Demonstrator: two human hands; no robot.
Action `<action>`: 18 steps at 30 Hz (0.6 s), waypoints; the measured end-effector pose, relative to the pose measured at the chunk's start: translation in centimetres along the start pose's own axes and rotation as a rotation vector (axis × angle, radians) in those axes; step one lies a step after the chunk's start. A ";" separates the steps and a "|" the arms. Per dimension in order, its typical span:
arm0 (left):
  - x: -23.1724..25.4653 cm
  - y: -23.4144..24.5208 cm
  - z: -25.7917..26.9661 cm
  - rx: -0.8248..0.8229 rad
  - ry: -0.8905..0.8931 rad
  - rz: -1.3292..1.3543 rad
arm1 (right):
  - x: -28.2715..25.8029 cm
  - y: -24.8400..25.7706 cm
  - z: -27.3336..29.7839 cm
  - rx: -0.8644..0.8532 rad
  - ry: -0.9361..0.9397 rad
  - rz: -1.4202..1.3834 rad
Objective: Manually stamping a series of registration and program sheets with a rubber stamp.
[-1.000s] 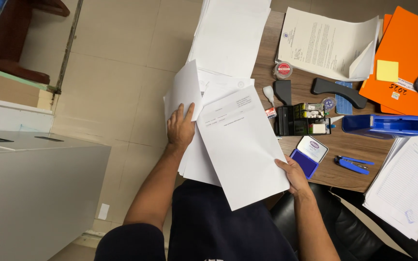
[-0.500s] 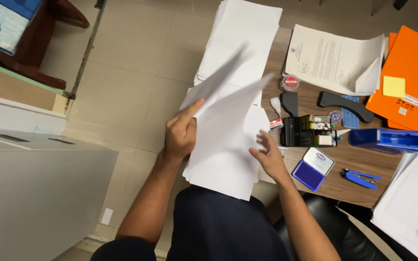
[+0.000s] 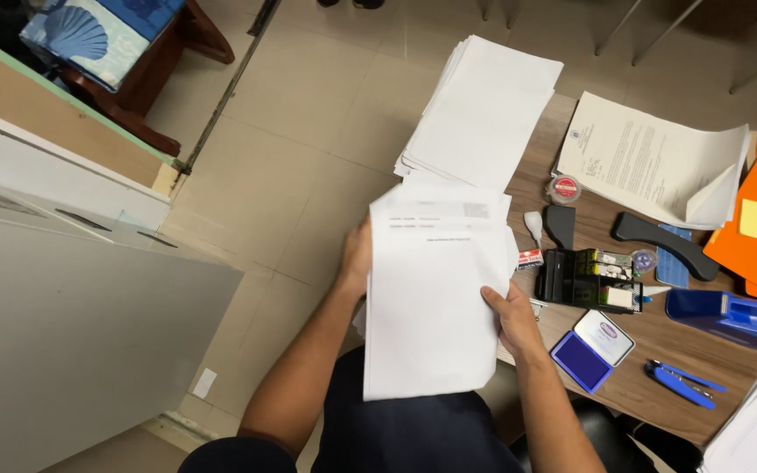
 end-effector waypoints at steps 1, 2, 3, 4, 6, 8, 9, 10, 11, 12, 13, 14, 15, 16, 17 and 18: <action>-1.6 0.1 0.6 0.002 -0.005 0.000 | 0.5 0.3 0.0 -0.005 0.002 0.001; -4.0 0.0 1.3 -0.034 0.140 -0.003 | 1.0 1.2 0.1 0.079 -0.014 0.004; -6.6 -0.1 2.2 -0.074 0.291 -0.008 | 1.8 2.1 0.5 0.169 -0.032 0.003; -9.4 0.3 2.1 -0.074 0.291 -0.010 | 2.1 2.5 0.6 0.169 -0.031 0.001; -14.2 1.5 1.4 -0.048 0.221 -0.390 | 3.1 3.9 0.9 0.271 -0.092 0.025; -14.0 0.7 2.1 -0.065 0.182 -0.487 | 3.8 4.8 1.4 0.269 -0.100 0.025; -13.7 0.2 2.3 -0.077 0.136 -0.579 | 4.0 5.2 1.6 0.261 -0.107 0.031; -13.3 -0.2 2.2 -0.081 0.136 -0.581 | 4.0 5.4 1.7 0.264 -0.104 0.029; -12.4 -0.6 2.1 -0.073 0.067 -0.584 | 3.7 5.5 1.6 0.238 -0.052 0.004; -11.6 -1.0 1.9 -0.065 -0.002 -0.587 | 3.3 5.5 1.5 0.213 0.000 -0.021; -10.7 -1.4 2.0 -0.068 -0.002 -0.589 | 3.8 6.1 1.4 0.216 0.001 -0.024; -9.7 -1.7 2.0 -0.033 -0.021 -0.638 | 4.1 6.7 1.3 0.243 0.010 0.019; -8.8 -2.0 2.1 -0.001 -0.039 -0.688 | 4.5 7.4 1.3 0.272 0.017 0.060; -8.2 -2.2 2.3 -0.007 -0.036 -0.691 | 5.4 7.9 1.1 0.279 0.017 0.056; -7.8 -2.1 2.6 0.044 -0.001 -0.760 | 6.2 8.6 1.1 0.317 0.032 0.151; -7.4 -2.0 2.9 0.096 0.033 -0.829 | 6.9 9.2 1.2 0.355 0.045 0.246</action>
Point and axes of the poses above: each hand's wrist, its own z-axis away from the middle knuckle, its own y-axis out of the back of the hand, x = y × z, the point moved 6 cm from there along -z, towards the middle knuckle, and after that the axes turned 9 degrees about -x, right-handed, at the moved point
